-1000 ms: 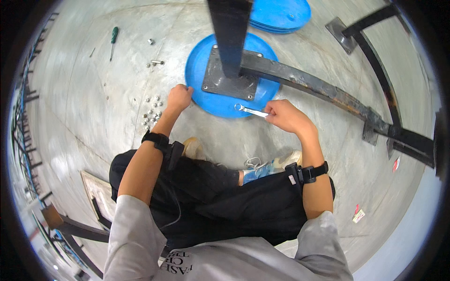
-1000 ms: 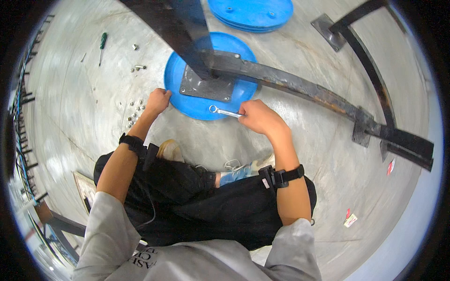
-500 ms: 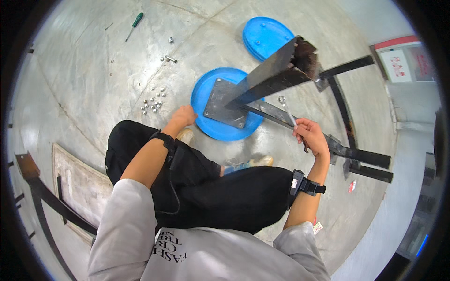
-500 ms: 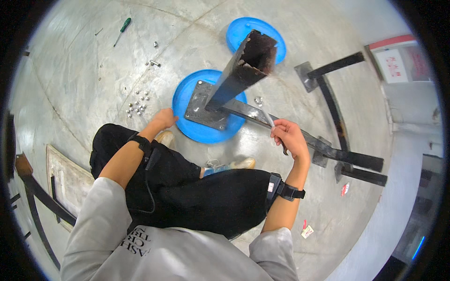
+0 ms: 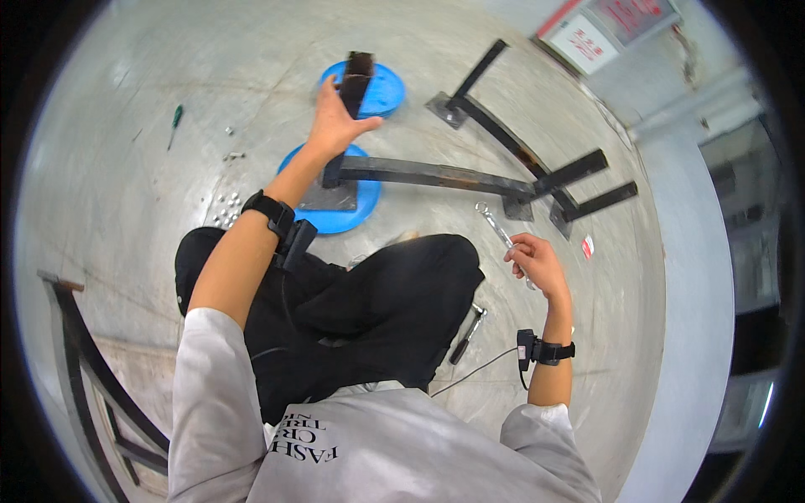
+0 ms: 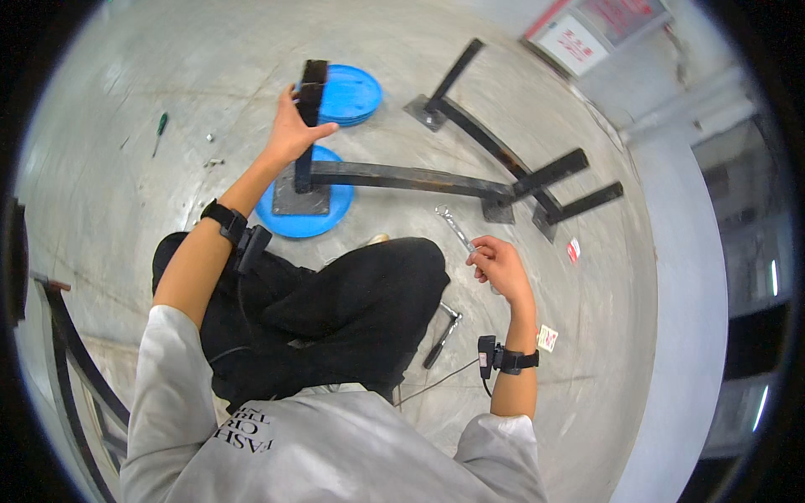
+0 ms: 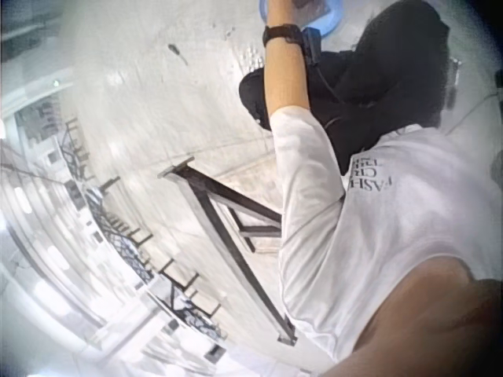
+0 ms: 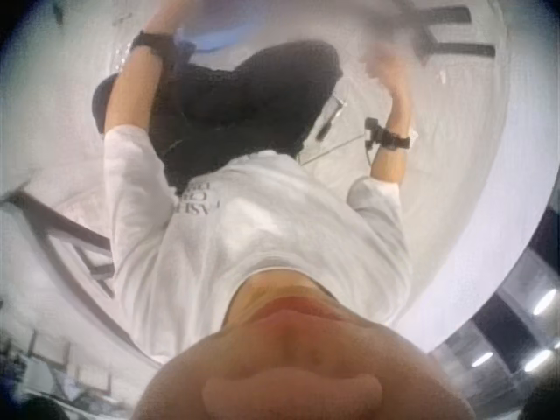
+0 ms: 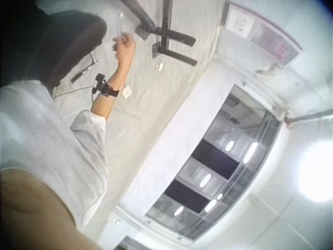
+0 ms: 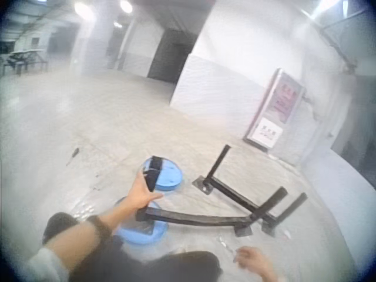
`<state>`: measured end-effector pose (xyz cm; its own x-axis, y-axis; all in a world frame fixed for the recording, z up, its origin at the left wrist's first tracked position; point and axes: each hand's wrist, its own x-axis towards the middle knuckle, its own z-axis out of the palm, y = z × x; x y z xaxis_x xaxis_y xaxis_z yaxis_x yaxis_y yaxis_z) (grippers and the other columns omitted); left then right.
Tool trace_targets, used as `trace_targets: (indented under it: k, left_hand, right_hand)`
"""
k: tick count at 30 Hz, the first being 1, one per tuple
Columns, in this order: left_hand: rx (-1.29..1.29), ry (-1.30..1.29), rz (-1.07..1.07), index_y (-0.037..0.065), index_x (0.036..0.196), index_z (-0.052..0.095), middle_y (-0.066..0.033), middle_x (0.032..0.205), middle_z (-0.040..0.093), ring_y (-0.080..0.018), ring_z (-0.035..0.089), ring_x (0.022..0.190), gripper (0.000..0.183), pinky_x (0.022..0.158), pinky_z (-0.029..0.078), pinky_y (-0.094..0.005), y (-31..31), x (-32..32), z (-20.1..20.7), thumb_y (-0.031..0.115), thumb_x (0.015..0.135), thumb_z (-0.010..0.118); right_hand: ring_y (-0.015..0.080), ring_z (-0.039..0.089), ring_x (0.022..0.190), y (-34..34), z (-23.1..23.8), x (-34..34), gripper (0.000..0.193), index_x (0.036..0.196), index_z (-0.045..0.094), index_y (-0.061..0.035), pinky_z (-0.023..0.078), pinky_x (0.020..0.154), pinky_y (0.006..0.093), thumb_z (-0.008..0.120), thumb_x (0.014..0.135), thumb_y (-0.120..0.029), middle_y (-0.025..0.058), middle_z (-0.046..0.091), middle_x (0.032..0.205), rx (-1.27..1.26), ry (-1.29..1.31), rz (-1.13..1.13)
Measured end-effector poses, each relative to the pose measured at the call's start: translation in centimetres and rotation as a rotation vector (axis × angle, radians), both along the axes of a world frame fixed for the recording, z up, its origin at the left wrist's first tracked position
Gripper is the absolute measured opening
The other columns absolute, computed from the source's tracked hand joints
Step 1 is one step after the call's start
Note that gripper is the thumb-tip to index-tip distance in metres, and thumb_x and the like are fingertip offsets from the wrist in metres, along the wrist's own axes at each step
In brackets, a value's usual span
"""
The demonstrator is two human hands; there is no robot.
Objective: The person assembles a metal table base while sitting on the floor. They place washers and nuts onto bolts by hand and then use a combination wrench to tighten the nuts.
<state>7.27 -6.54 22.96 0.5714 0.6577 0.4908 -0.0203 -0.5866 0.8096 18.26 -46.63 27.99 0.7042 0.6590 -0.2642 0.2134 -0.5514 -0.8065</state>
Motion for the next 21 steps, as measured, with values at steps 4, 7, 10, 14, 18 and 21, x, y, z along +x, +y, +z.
trace_targets:
  k: [4, 7, 10, 14, 18, 21]
  left_hand:
    - [-0.022, -0.037, 0.259, -0.009, 0.127, 0.037, -0.0248, 0.117, 0.052, -0.0349, 0.051, 0.11, 0.096, 0.097, 0.039, -0.0397, 3.7, 1.3, -4.0, 0.028, 0.053, 0.085]
    - [-0.075, -0.055, 0.31, -0.001, 0.111, 0.055, -0.0169, 0.101, 0.063, -0.0283, 0.063, 0.09, 0.063, 0.08, 0.049, -0.0371, 0.8, 1.6, -1.5, 0.018, 0.058, 0.082]
    - [0.044, 0.004, 0.395, 0.001, 0.095, 0.064, -0.0147, 0.08, 0.067, -0.0289, 0.065, 0.074, 0.044, 0.07, 0.05, -0.0372, 1.1, 2.5, -1.6, 0.021, 0.058, 0.077]
    - [0.07, 0.082, 0.356, 0.003, 0.088, 0.066, -0.0132, 0.074, 0.066, -0.0285, 0.066, 0.072, 0.038, 0.068, 0.05, -0.0372, 0.7, 1.8, -0.7, 0.023, 0.057, 0.074]
    - [0.023, 0.063, 0.347, 0.004, 0.083, 0.066, -0.0114, 0.07, 0.066, -0.0249, 0.066, 0.068, 0.034, 0.065, 0.05, -0.0356, 0.7, 1.0, -0.6, 0.023, 0.056, 0.074]
    - [-0.033, 0.097, 0.328, 0.004, 0.079, 0.065, -0.01, 0.067, 0.065, -0.0214, 0.064, 0.062, 0.031, 0.063, 0.049, -0.0334, 0.6, 0.7, -0.3, 0.022, 0.055, 0.073]
  right_hand:
    - [0.0094, 0.055, 0.054, -2.0, -2.1, -3.4, 0.025, 0.099, 0.058, 0.0058, 0.045, 0.049, 0.0227, 0.059, 0.078, -0.008, 0.007, 0.064, 0.073, 0.024, 0.025, -0.126]
    - [0.0092, 0.055, 0.053, -4.7, -3.6, -3.9, 0.025, 0.098, 0.059, 0.005, 0.044, 0.048, 0.0225, 0.059, 0.077, -0.009, 0.0049, 0.063, 0.07, 0.013, 0.056, -0.184]
    - [0.0092, 0.054, 0.052, -6.2, -4.8, -3.7, 0.022, 0.097, 0.059, 0.0046, 0.043, 0.046, 0.0226, 0.058, 0.079, -0.008, 0.005, 0.062, 0.069, 0.034, 0.08, -0.224]
    - [0.0092, 0.054, 0.052, -5.6, -7.0, -1.7, 0.02, 0.098, 0.058, 0.0055, 0.042, 0.045, 0.0229, 0.056, 0.081, -0.006, 0.0061, 0.061, 0.068, 0.118, 0.13, -0.271]
    - [0.0098, 0.054, 0.052, -1.6, -9.6, 1.3, 0.021, 0.098, 0.057, 0.0071, 0.042, 0.046, 0.0229, 0.056, 0.082, -0.005, 0.0072, 0.061, 0.068, 0.115, 0.116, -0.201]
    - [0.0099, 0.055, 0.052, 1.7, -11.1, 4.1, 0.023, 0.101, 0.057, 0.0065, 0.043, 0.046, 0.0232, 0.056, 0.082, -0.006, 0.0067, 0.061, 0.07, 0.119, 0.14, -0.135]
